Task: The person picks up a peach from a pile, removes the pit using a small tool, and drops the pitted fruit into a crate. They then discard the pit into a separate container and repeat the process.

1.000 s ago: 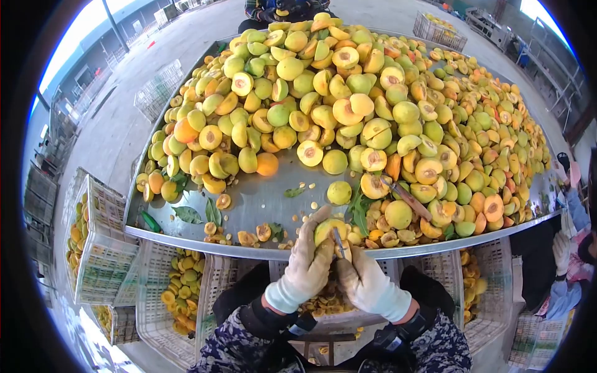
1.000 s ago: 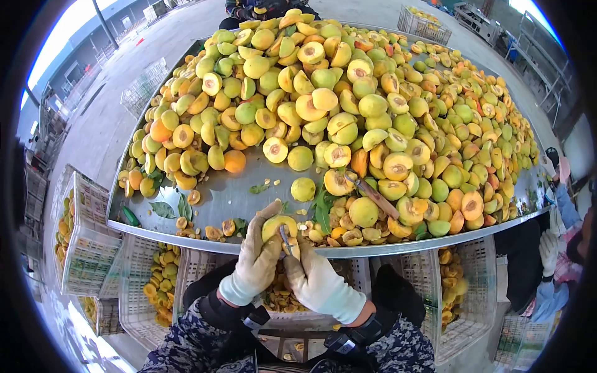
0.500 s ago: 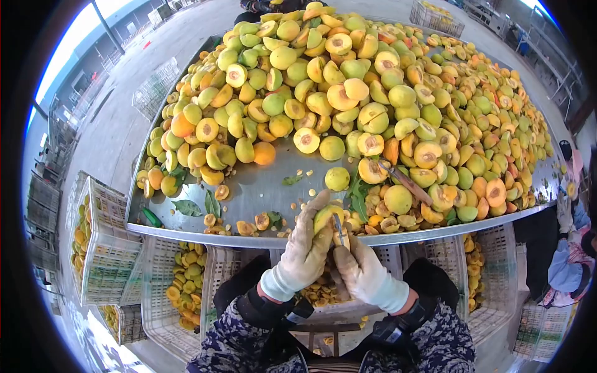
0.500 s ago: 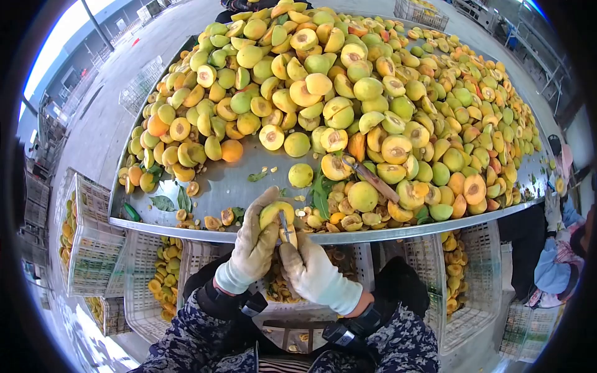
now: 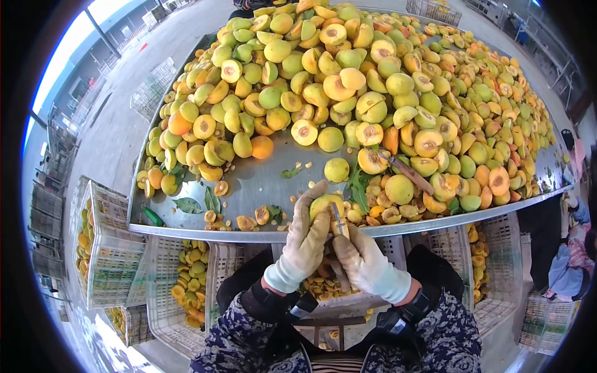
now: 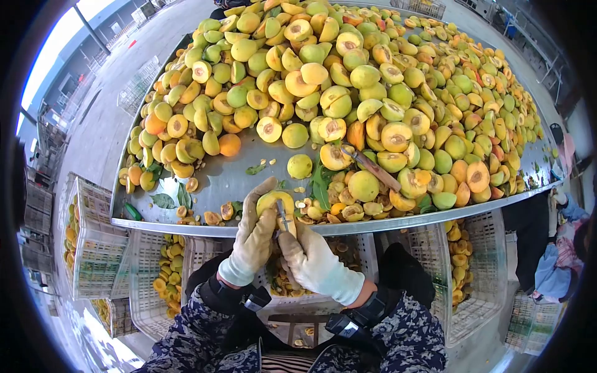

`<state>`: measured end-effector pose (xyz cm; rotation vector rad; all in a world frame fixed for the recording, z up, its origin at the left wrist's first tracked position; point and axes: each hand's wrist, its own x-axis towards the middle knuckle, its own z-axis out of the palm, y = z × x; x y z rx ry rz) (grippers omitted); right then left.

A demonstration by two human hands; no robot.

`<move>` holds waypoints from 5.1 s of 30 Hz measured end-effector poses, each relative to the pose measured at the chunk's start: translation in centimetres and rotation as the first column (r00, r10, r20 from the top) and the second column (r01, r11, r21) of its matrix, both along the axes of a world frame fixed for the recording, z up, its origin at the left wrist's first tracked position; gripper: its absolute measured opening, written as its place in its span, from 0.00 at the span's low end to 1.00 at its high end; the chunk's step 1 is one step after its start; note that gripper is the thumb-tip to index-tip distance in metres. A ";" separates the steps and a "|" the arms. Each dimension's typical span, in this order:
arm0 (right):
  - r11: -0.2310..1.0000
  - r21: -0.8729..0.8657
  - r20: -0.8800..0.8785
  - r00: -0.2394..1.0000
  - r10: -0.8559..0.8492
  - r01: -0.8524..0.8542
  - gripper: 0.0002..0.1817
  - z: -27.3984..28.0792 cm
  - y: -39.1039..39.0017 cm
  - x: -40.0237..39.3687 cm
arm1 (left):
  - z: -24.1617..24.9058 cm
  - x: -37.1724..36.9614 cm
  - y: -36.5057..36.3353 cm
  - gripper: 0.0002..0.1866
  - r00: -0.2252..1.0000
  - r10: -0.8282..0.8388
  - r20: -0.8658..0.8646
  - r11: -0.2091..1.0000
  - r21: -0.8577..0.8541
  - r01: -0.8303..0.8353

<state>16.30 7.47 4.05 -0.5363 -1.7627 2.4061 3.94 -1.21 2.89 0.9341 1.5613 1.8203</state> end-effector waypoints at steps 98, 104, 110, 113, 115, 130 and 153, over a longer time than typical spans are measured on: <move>0.478 0.865 0.150 0.988 0.046 -0.154 0.17 -0.6 5.9 9.4 | -1.6 -6.6 11.9 0.29 0.491 -0.517 -0.701 0.645 -0.696 -0.315; 0.931 0.361 0.042 0.996 -0.075 0.055 0.19 -0.3 6.8 7.8 | 2.1 -3.0 5.8 0.34 0.952 -0.231 0.203 0.952 -0.157 0.264; 0.997 0.080 0.057 0.998 0.005 -0.009 0.31 1.5 4.9 4.9 | 0.4 -0.2 2.7 0.39 0.625 -0.345 0.701 0.937 0.290 0.193; 0.982 0.188 0.069 0.998 -0.004 -0.009 0.30 0.5 4.1 3.7 | 1.4 -0.6 2.1 0.33 0.671 -0.333 0.662 0.943 0.253 0.218; 0.991 0.134 0.090 0.996 0.004 -0.016 0.30 1.0 3.8 3.0 | 1.3 -0.8 2.1 0.31 0.764 -0.201 0.614 0.980 0.116 0.164; 0.993 0.115 -0.042 0.999 -0.021 0.026 0.27 -0.4 0.8 -0.2 | -0.6 -0.5 0.5 0.31 0.990 -0.115 0.087 0.990 0.097 0.106; 0.950 -0.281 0.219 0.973 -0.074 0.135 0.20 1.3 4.0 -1.2 | -0.7 -0.3 0.5 0.32 0.884 -0.058 -0.464 0.998 0.001 0.066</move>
